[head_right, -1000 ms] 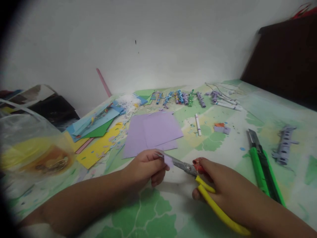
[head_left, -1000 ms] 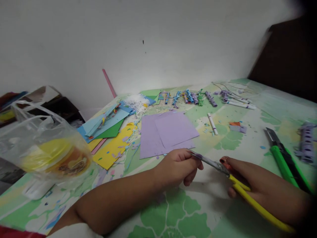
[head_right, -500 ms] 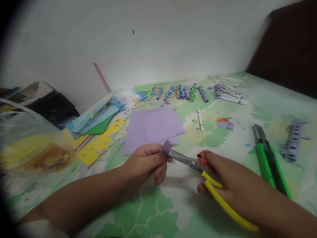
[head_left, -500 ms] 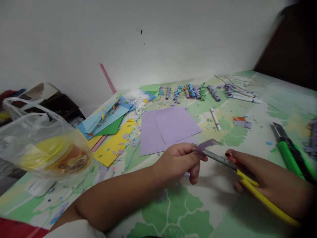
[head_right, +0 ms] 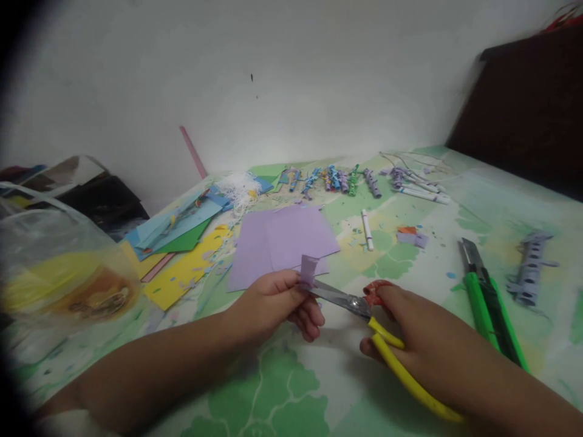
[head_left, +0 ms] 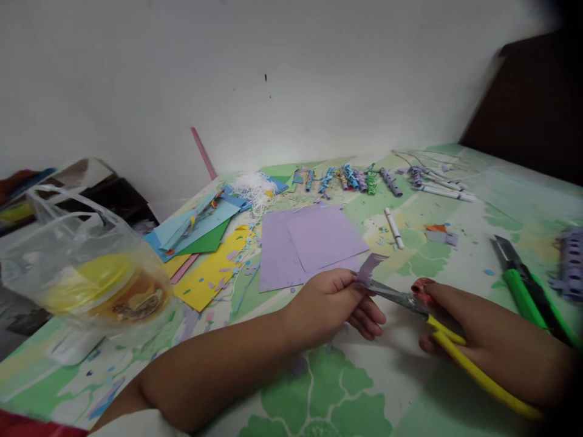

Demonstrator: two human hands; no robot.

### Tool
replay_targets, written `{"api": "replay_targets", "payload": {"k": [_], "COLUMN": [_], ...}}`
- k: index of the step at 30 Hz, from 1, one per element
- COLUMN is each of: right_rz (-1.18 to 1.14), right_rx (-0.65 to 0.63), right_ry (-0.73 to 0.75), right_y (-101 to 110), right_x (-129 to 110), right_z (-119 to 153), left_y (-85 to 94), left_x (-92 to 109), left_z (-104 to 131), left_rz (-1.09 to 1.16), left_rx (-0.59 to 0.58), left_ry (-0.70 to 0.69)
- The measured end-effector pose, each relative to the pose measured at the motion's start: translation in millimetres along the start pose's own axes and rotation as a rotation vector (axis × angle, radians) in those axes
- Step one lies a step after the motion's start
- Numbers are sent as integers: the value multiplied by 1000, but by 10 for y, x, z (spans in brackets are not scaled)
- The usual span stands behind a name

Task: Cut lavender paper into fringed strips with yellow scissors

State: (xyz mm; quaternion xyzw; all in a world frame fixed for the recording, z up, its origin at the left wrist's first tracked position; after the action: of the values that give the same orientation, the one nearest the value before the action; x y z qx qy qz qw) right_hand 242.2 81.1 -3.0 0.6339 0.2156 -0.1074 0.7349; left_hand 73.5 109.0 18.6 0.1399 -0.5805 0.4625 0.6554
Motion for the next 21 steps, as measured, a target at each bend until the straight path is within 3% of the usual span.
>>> {"api": "replay_targets", "payload": {"k": [10,21], "right_rz": [-6,-64], "right_rx": [8,-73], "right_ry": [23,33], "right_y": [-25,-70], "right_x": [8,-8], "right_z": [-9,1], "left_y": [4,21], "left_x": [12,-9], "left_z": [-2,-2], "left_rz": [-113,-107], "left_rx": [91,77], "left_ry": [98,129]}}
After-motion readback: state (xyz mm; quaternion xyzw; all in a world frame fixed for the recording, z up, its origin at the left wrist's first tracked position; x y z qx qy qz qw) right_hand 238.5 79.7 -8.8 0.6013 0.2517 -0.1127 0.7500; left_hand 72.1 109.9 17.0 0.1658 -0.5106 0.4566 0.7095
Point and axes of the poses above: each hand's wrist, its own z-axis away from the middle knuckle, its own y-axis out of the back of the hand, x = y × z, the point moved 7 cm from there along -z, towards the middle knuckle
